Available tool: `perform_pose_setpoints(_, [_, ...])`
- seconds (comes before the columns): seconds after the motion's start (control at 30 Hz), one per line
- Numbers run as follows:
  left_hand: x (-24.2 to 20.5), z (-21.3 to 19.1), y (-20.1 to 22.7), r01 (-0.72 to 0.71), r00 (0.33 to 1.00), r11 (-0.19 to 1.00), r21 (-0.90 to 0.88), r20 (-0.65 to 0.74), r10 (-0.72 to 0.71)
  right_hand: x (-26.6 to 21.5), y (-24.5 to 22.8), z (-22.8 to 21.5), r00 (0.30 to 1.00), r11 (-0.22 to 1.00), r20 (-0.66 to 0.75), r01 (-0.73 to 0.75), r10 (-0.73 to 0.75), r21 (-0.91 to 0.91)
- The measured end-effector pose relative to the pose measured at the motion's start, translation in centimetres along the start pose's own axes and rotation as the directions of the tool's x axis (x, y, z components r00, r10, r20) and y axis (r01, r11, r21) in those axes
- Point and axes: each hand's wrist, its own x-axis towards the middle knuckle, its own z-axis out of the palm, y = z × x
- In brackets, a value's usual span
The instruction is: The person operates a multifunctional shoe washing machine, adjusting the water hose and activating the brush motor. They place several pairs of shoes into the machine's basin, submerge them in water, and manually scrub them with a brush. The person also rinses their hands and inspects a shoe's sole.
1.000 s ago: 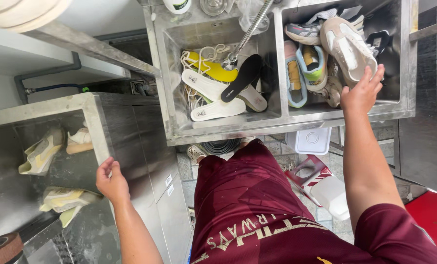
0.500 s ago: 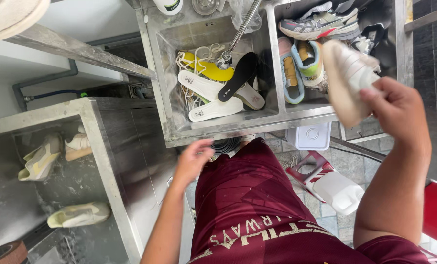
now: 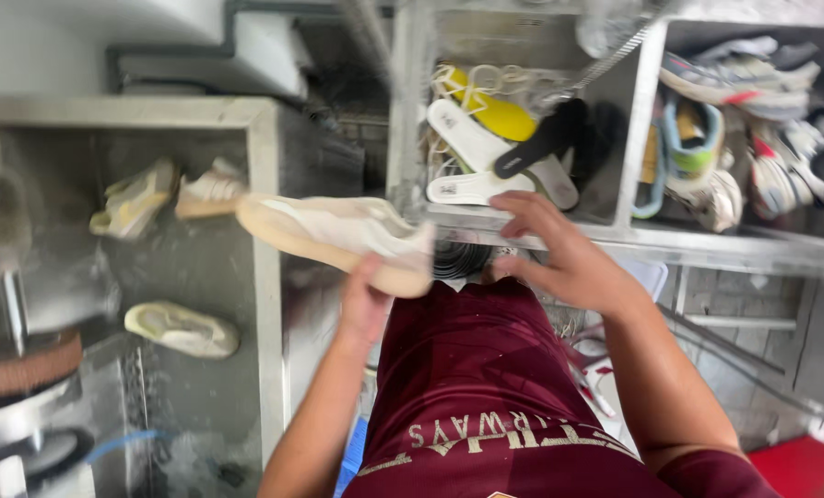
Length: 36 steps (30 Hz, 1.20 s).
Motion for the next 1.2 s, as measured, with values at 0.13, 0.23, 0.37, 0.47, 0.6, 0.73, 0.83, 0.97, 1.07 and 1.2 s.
perform_pose_setpoints(0.13, [-0.5, -9.7, 9.7, -0.295, 0.902, 0.955, 0.024, -0.324, 0.287, -0.2, 4.1, -1.7, 0.958, 0.940, -0.037, -0.286, 0.284, -0.184])
perform_pose_setpoints(0.23, [-0.6, -16.8, 15.7, -0.262, 0.865, 0.951, 0.165, -0.396, 0.307, -2.0, 9.4, -4.5, 0.942, 0.929, -0.120, -0.331, 0.313, -0.169])
perform_pose_setpoints(0.37, [0.8, -24.5, 17.3, -0.011, 0.719, 0.924, 0.381, -0.639, 0.272, -5.9, 16.4, -9.2, 0.760, 0.782, -0.384, -0.609, 0.525, -0.136])
perform_pose_setpoints(0.47, [0.6, -26.4, 15.0, -0.031, 0.694, 0.918, 0.396, -0.653, 0.305, -9.7, 22.5, -12.9, 0.638, 0.698, -0.595, -0.695, 0.489, -0.171])
perform_pose_setpoints(0.6, [-0.6, -23.9, 11.7, -0.051, 0.693, 0.869, 0.493, -0.609, 0.386, -12.8, 30.8, -16.8, 0.536, 0.692, -0.772, -0.699, 0.341, -0.180])
perform_pose_setpoints(0.73, [-0.1, -20.1, 8.6, -0.196, 0.646, 0.680, 0.706, -0.429, 0.632, -13.0, 34.8, -18.4, 0.538, 0.591, -0.822, -0.730, 0.186, -0.344])
perform_pose_setpoints(0.83, [-0.1, -16.2, 7.6, -0.159, 0.608, 0.537, 0.828, -0.346, 0.714, -11.5, 37.3, -17.8, 0.553, 0.826, -0.656, -0.526, 0.514, 0.204])
perform_pose_setpoints(0.97, [-0.6, -11.4, 5.4, -0.092, 0.585, 0.328, 0.940, -0.216, 0.782, -9.6, 39.2, -17.7, 0.353, 0.564, -0.757, -0.826, 0.550, 0.024])
perform_pose_setpoints(1.07, [-0.2, -8.5, 3.7, -0.106, 0.667, 0.371, 0.923, -0.211, 0.715, -7.0, 39.7, -17.7, 0.095, 0.413, -0.707, -0.862, 0.701, 0.294])
perform_pose_setpoints(1.2, [0.6, -5.0, 1.7, -0.118, 0.767, 0.370, 0.922, -0.152, 0.623, -5.9, 39.7, -18.5, -0.017, 0.382, -0.677, -0.815, 0.736, 0.436])
